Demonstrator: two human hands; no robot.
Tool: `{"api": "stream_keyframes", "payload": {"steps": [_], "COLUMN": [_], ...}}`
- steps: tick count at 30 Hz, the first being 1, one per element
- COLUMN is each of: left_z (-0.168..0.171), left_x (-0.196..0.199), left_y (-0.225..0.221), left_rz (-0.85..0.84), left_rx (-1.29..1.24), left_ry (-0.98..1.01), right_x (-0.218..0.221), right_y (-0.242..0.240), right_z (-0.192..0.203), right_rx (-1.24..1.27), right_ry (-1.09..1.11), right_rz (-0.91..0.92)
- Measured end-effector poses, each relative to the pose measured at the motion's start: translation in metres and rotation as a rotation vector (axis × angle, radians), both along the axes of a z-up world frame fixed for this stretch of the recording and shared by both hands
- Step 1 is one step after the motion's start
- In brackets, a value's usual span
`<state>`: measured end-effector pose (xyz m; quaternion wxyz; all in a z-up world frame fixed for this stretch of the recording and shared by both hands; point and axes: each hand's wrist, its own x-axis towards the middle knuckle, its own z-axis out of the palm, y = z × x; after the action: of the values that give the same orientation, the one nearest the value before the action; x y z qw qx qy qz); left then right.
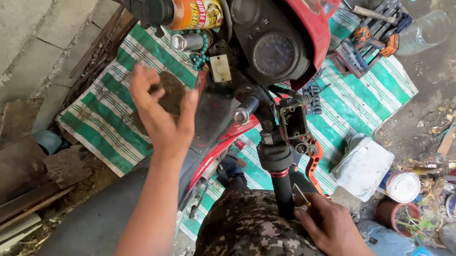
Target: Repairing the brake system of a motorcycle by adding brake fluid and adjusting the master cylinder with a screwdriver.
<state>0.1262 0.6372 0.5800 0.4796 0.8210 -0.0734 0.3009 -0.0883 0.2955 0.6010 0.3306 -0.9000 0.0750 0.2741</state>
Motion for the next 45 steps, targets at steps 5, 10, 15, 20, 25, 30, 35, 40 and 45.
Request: {"api": "stream_keyframes", "payload": {"steps": [5,10,15,20,25,30,35,40,45], "left_z": [0.023,0.039,-0.012,-0.043,-0.044,-0.038,-0.050,-0.056,0.006], "left_x": [0.036,0.043,-0.002,-0.052,-0.104,-0.127,-0.138,-0.143,-0.126], "left_y": [0.018,0.012,0.047,0.097,0.134,0.146,0.127,0.016,-0.102], "left_rz": [0.041,0.079,0.162,0.276,0.410,0.515,0.515,0.000,-0.694], "left_rx": [0.052,-0.057,-0.082,-0.094,-0.105,-0.162,-0.123,-0.214,-0.466], "left_ry": [0.064,-0.049,0.189,0.339,0.408,0.429,0.456,0.724,1.243], "right_x": [0.005,0.008,0.015,0.019,0.029,0.030,0.035,0.037,0.031], "right_y": [-0.005,-0.015,-0.028,-0.034,-0.036,-0.034,-0.029,-0.023,-0.021], "right_z": [0.001,0.014,0.014,-0.009,-0.016,-0.021,-0.010,-0.001,0.000], "right_rx": [0.081,0.072,0.072,-0.032,-0.043,-0.127,-0.167,-0.113,-0.112], "right_ry": [-0.127,-0.144,-0.072,-0.030,0.004,0.052,0.082,0.042,-0.015], "right_rz": [0.096,0.032,0.036,0.034,0.052,0.073,0.090,0.080,0.081]}}
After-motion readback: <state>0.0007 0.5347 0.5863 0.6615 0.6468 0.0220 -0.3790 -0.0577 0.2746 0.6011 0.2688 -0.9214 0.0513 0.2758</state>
